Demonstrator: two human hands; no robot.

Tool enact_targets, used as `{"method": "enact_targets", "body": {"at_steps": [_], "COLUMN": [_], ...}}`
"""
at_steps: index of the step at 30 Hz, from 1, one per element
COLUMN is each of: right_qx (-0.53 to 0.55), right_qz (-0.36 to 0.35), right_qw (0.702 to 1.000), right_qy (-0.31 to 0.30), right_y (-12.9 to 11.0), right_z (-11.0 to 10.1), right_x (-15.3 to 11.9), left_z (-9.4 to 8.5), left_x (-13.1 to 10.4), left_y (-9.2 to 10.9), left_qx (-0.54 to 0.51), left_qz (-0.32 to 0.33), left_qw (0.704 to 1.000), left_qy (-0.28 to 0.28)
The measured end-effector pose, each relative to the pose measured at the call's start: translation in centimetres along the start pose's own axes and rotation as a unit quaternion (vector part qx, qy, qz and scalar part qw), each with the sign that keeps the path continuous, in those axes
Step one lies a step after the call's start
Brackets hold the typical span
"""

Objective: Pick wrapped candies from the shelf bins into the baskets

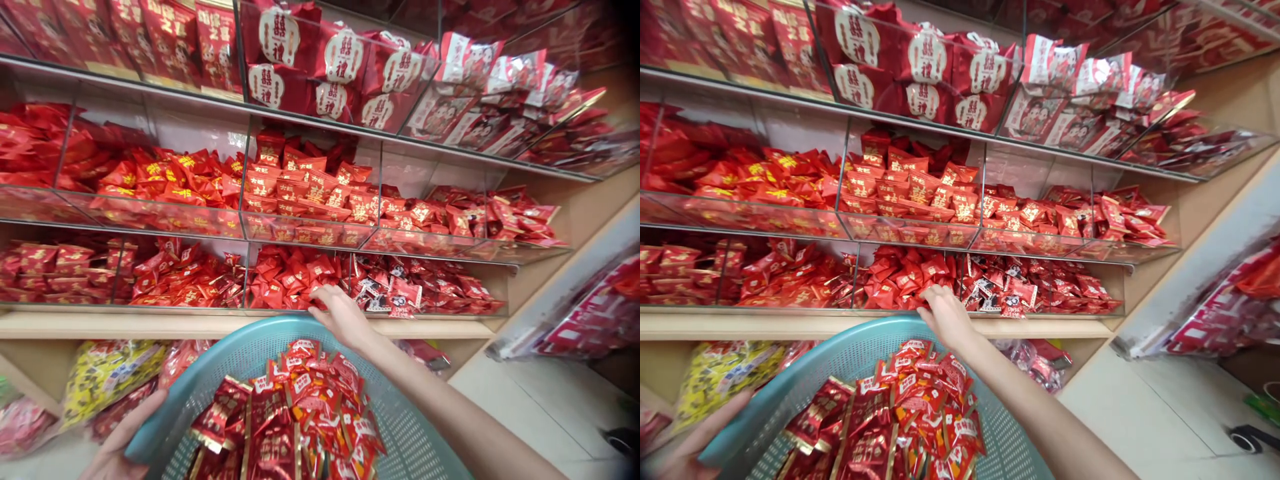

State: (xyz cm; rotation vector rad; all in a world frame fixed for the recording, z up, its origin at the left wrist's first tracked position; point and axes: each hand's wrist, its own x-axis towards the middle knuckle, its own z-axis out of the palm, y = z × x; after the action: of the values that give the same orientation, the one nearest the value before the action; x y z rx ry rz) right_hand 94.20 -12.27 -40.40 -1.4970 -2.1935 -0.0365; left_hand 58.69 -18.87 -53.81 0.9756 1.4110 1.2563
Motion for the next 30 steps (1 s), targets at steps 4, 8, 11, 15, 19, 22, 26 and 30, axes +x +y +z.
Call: {"method": "enact_targets", "body": {"at_steps": [4,8,11,15,19,22,26,30], "right_qx": [-0.07,-0.073,-0.07,-0.071,-0.081,-0.057,-0.014,0.017], "right_qz": [0.02,0.015,0.005,-0.029,-0.033,-0.042,-0.057,-0.068], "right_qw": [0.997,0.997,0.997,0.997,0.996,0.996,0.995,0.992], "right_qy": [-0.002,0.007,0.034,0.029,0.029,0.044,0.077,0.105], "right_y": [0.0,0.3,0.3,-0.2,-0.4,-0.3,-0.3,-0.4], "right_z": [1.2,1.6,1.8,1.9,1.9,1.7,1.2,0.3], "right_x": [0.7,0.6,0.7,1.0,1.1,0.8,0.6,0.2], "left_z": [0.0,0.0,-0.1,0.0,0.2,0.0,-0.3,0.0], "left_x": [-0.2,-0.4,-0.5,-0.7,-1.1,-1.3,-1.2,-1.2], "left_y": [0.2,0.1,0.0,0.2,0.4,0.3,0.3,0.9], "left_qx": [-0.031,-0.053,-0.061,-0.05,-0.057,-0.044,-0.035,-0.045], "left_qz": [0.006,-0.059,-0.077,-0.047,-0.056,-0.039,-0.049,-0.048], "left_qw": [0.999,0.997,0.995,0.998,0.997,0.998,0.998,0.998], "left_qy": [0.003,-0.007,-0.016,0.004,0.002,-0.001,-0.006,0.0]}}
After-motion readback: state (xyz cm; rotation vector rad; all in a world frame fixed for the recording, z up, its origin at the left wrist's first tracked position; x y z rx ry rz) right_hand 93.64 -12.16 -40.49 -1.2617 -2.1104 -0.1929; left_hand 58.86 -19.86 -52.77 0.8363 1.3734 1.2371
